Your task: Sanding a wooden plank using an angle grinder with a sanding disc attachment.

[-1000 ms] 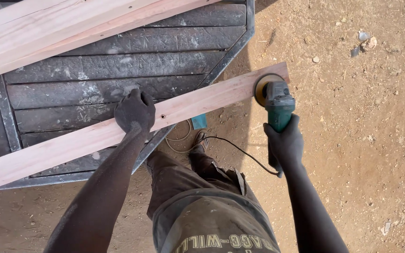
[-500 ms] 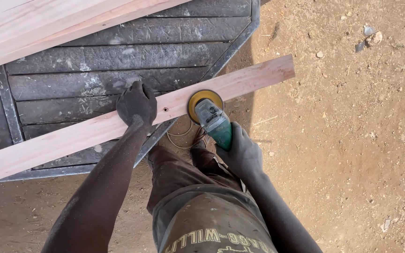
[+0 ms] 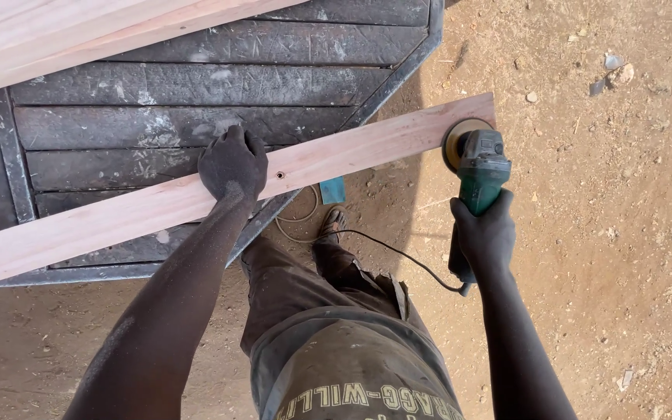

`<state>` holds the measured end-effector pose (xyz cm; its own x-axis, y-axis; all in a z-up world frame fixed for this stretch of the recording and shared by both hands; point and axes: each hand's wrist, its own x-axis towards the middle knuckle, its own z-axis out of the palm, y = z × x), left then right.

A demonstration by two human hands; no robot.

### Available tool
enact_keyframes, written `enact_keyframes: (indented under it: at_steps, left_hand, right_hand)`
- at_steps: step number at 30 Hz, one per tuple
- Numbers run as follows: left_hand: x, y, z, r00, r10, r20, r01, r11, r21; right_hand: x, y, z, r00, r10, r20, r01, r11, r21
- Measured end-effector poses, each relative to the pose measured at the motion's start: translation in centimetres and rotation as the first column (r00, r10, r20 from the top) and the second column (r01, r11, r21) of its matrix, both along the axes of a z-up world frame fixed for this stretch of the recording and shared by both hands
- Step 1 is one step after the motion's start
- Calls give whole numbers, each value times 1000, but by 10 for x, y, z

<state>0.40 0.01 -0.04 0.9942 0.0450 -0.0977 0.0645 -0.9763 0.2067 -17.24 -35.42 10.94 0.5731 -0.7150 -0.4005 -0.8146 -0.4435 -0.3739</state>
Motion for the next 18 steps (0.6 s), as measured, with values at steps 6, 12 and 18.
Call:
enact_keyframes:
  at_steps: [6,12,18]
  left_hand:
    - [-2,-1,2,999,37,-14,-37,999,-28]
    - [-3,-2,9,999,13,-42,-12,999,34]
    - [-2,-2,8,999,4,-36,0,996,93]
  right_hand:
    - [6,71,31,912,388,-135,-368,918,150]
    - [-1,38,28,963,245,-109,-225,960,168]
    - [1,-34,11,998,-11,-56,18,990,138]
